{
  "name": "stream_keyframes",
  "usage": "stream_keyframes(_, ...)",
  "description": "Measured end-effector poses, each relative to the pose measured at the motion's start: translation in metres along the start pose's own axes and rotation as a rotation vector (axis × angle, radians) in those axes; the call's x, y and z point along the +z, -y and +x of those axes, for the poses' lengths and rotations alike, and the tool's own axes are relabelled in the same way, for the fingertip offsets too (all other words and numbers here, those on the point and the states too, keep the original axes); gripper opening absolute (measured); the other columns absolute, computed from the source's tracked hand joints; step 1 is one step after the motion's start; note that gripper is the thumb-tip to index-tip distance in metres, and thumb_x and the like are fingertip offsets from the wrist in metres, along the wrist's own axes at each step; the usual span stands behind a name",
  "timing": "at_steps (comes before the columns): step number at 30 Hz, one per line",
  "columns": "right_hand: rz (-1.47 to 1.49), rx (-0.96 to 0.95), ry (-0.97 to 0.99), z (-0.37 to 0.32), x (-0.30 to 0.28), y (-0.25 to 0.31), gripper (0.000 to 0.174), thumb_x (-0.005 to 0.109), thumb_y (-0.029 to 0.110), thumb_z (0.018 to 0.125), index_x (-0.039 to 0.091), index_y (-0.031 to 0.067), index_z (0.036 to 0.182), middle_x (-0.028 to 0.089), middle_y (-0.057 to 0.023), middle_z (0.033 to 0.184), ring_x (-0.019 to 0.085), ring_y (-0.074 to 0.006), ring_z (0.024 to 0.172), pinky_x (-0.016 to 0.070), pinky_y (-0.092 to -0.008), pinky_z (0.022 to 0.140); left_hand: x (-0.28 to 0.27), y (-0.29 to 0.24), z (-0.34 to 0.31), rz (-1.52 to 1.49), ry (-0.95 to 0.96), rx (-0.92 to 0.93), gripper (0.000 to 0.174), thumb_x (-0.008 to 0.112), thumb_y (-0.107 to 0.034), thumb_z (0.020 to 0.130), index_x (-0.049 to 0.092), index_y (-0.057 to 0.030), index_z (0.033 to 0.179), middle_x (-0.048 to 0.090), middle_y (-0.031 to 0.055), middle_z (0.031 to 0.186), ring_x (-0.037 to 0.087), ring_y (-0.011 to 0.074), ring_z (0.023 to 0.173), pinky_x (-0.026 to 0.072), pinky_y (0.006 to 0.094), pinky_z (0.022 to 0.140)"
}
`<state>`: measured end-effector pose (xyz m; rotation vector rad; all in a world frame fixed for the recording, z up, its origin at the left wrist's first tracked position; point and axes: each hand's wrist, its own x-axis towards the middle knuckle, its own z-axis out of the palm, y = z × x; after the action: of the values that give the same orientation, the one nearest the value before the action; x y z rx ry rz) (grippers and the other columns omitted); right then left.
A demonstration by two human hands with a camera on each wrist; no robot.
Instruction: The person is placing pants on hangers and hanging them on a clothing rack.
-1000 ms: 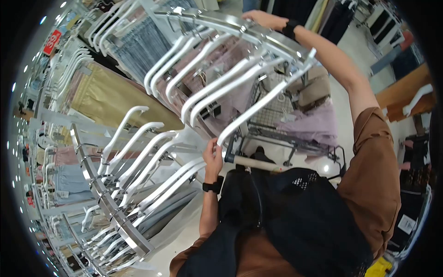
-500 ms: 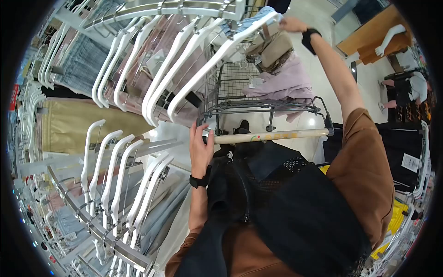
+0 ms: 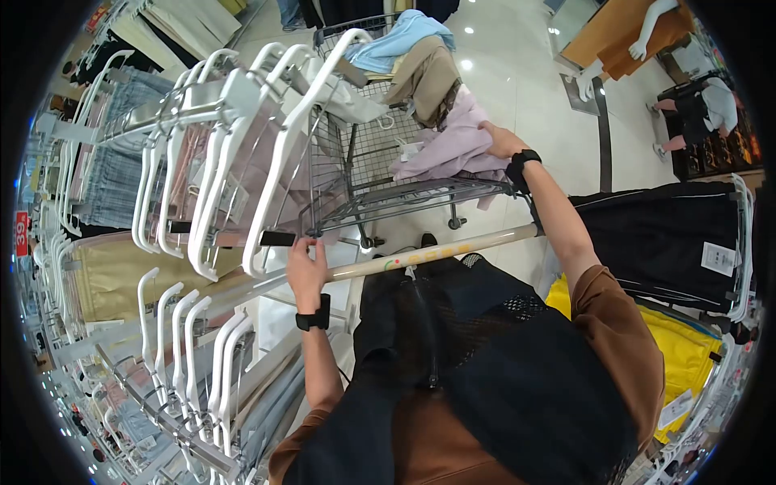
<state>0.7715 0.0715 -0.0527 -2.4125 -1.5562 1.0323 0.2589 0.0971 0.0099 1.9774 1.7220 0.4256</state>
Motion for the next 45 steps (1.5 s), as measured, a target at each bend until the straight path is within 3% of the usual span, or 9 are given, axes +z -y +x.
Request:
stream_keyframes(2, -0.117, 0.030, -0.025, 0.013, 0.003, -0.007, 0.062, 0.068, 0.011, 0.076, 0.043, 0.0160, 0.132, 0.063, -0.0233, 0.109, 0.061, -0.0389, 0.106, 0.0475, -0.0442, 0.091, -0.010, -0.028, 0.002, 0.106, 0.126, -0.136, 0.028, 0.061, -0.031, 0.089, 0.065, -0.0037, 0.091, 0.061, 0.0211, 0.120, 0.057, 0.0393, 0.110, 0.0479, 0.0470, 0.085)
stream_keyframes(3, -0.117, 0.030, -0.020, 0.009, -0.001, -0.007, 0.062, 0.068, 0.011, 0.076, 0.043, 0.0160, 0.132, 0.063, -0.0233, 0.109, 0.061, -0.0389, 0.106, 0.0475, -0.0442, 0.091, -0.002, -0.029, -0.003, 0.188, 0.019, -0.044, 0.027, 0.061, -0.032, 0.089, 0.064, -0.0051, 0.090, 0.063, 0.0151, 0.112, 0.061, 0.0373, 0.100, 0.0489, 0.0468, 0.077)
stream_keyframes(9, -0.273, 0.073, -0.209, 0.015, 0.001, 0.003, 0.023, 0.061, 0.016, 0.081, 0.063, 0.0072, 0.102, 0.068, -0.0199, 0.096, 0.065, -0.0392, 0.093, 0.0513, -0.0471, 0.079, 0.014, -0.036, -0.009, 0.266, -0.149, -0.038, 0.025, 0.063, -0.032, 0.087, 0.063, -0.0073, 0.090, 0.062, 0.0110, 0.103, 0.062, 0.0359, 0.090, 0.0490, 0.0445, 0.074)
stream_keyframes(23, -0.201, 0.246, -0.304, -0.016, -0.004, -0.035, 0.024, 0.054, 0.007, 0.082, 0.067, 0.0020, 0.102, 0.067, -0.0220, 0.105, 0.064, -0.0373, 0.102, 0.0515, -0.0436, 0.087, 0.038, -0.068, -0.032, 0.311, -0.212, -0.108, 0.025, 0.066, -0.031, 0.084, 0.061, -0.0060, 0.085, 0.064, 0.0107, 0.097, 0.063, 0.0371, 0.082, 0.0487, 0.0467, 0.068)
stream_keyframes(25, -0.239, 0.236, -0.329, -0.016, 0.000, -0.044, 0.024, 0.060, 0.017, 0.085, 0.066, 0.0057, 0.105, 0.068, -0.0205, 0.102, 0.064, -0.0375, 0.099, 0.0517, -0.0459, 0.085, 0.040, -0.068, -0.033, 0.310, -0.213, -0.104, 0.025, 0.066, -0.031, 0.084, 0.061, -0.0061, 0.085, 0.065, 0.0103, 0.098, 0.063, 0.0371, 0.082, 0.0486, 0.0468, 0.067)
stream_keyframes(32, -0.135, 0.218, -0.323, -0.037, 0.009, -0.055, 0.024, 0.062, 0.017, 0.084, 0.064, 0.0060, 0.105, 0.067, -0.0226, 0.099, 0.063, -0.0406, 0.095, 0.0508, -0.0486, 0.082, 0.041, -0.068, -0.037, 0.320, -0.239, -0.074, 0.023, 0.065, -0.029, 0.083, 0.062, -0.0058, 0.088, 0.065, 0.0100, 0.097, 0.063, 0.0367, 0.080, 0.0489, 0.0463, 0.066)
stream_keyframes(35, -0.152, 0.248, -0.280, -0.048, 0.014, -0.058, 0.040, 0.053, 0.008, 0.083, 0.052, 0.0099, 0.123, 0.068, -0.0229, 0.098, 0.064, -0.0391, 0.096, 0.0513, -0.0475, 0.081, 0.042, -0.066, -0.042, 0.308, -0.241, -0.061, 0.024, 0.066, -0.029, 0.083, 0.062, -0.0062, 0.089, 0.066, 0.0108, 0.096, 0.063, 0.0370, 0.081, 0.0489, 0.0455, 0.067)
stream_keyframes(39, -0.123, 0.218, -0.301, -0.056, 0.021, -0.065, 0.059, 0.054, 0.007, 0.082, 0.034, 0.0137, 0.137, 0.068, -0.0220, 0.098, 0.065, -0.0392, 0.095, 0.0506, -0.0485, 0.080, 0.044, -0.071, -0.044, 0.310, -0.247, -0.020, 0.023, 0.066, -0.028, 0.083, 0.061, -0.0058, 0.090, 0.066, 0.0107, 0.094, 0.064, 0.0366, 0.080, 0.0493, 0.0457, 0.066)
stream_keyframes(45, -0.131, 0.255, -0.276, -0.046, 0.022, -0.065, 0.058, 0.058, 0.008, 0.082, 0.039, 0.0146, 0.137, 0.067, -0.0221, 0.100, 0.065, -0.0385, 0.096, 0.0509, -0.0479, 0.081, 0.050, -0.069, -0.038, 0.328, -0.228, -0.041, 0.022, 0.066, -0.026, 0.082, 0.062, -0.0071, 0.092, 0.066, 0.0096, 0.093, 0.064, 0.0367, 0.080, 0.0495, 0.0458, 0.065)
